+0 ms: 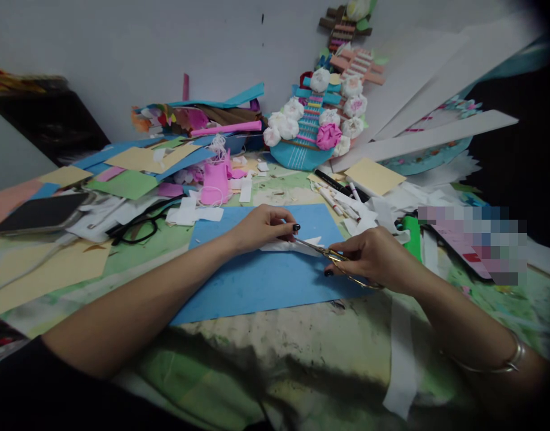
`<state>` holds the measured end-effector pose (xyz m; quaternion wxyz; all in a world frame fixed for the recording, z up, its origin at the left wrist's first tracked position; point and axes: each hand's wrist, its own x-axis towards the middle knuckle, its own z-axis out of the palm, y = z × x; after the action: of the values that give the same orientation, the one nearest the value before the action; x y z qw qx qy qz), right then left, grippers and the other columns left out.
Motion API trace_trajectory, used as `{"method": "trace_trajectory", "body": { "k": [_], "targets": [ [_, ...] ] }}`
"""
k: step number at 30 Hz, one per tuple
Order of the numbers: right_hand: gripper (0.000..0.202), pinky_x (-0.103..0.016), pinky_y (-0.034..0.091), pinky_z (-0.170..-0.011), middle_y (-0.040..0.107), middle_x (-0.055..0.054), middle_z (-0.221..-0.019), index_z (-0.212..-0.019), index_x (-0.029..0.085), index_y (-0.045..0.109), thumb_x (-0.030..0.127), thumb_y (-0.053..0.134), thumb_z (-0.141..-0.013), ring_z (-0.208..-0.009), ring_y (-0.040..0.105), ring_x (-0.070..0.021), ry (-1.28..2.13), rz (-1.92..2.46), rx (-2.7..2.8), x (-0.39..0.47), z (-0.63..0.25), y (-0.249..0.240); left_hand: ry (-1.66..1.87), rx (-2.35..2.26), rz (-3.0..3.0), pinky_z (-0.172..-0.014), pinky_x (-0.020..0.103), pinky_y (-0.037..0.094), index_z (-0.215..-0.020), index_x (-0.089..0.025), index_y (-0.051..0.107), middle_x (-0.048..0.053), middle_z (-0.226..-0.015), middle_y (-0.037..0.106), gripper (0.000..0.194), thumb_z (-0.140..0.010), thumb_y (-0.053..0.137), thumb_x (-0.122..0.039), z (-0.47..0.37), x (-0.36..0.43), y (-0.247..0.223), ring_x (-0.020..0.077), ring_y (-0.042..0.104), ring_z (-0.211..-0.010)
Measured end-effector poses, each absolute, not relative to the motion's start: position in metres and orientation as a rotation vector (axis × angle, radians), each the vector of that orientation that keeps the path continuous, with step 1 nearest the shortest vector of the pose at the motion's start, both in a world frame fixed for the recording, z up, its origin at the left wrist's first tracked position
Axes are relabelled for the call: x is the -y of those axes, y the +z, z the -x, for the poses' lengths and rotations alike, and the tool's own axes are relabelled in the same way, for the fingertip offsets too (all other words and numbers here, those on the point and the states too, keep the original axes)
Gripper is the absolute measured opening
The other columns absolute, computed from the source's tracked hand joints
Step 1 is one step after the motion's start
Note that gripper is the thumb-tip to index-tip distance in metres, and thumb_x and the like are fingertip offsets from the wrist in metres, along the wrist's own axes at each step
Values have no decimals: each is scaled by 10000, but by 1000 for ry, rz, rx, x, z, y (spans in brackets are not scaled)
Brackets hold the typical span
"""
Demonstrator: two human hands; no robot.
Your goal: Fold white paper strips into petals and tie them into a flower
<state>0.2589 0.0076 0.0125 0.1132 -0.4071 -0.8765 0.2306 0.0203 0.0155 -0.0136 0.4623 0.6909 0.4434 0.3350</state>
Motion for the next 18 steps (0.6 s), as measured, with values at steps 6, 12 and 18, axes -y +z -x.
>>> {"method": "trace_trajectory", "body": {
  "k": [6,12,18],
  "targets": [
    [391,-227,170,-416,339,56,-425,-848,164,749,517,629,-731,-430,246,-63,576,1237,2553,-12,-262,12,864,-1067,-1639,-665,265,508,-783,-122,609,56,-701,689,144,-818,551,-248,-21,-16,-14,117,641,-645],
    [361,-237,262,-464,525,18,-479,-914,168,728,468,608,-754,-456,454,-107,217,1424,2458,-24,-277,14,1085,-1611,-1907,-722,318,488,-828,-148,624,66,-830,683,98,-779,548,-185,-5,-25,-12,176,630,-774],
    [258,-251,345,-540,676,-45,-662,-960,174,702,283,540,-790,-612,607,-185,-30,1551,2408,-34,-281,4,911,-1349,-2433,-911,369,389,-843,-190,657,65,-1021,619,188,-714,678,-326,-6,-14,0,220,537,-1008]
  ]
}}
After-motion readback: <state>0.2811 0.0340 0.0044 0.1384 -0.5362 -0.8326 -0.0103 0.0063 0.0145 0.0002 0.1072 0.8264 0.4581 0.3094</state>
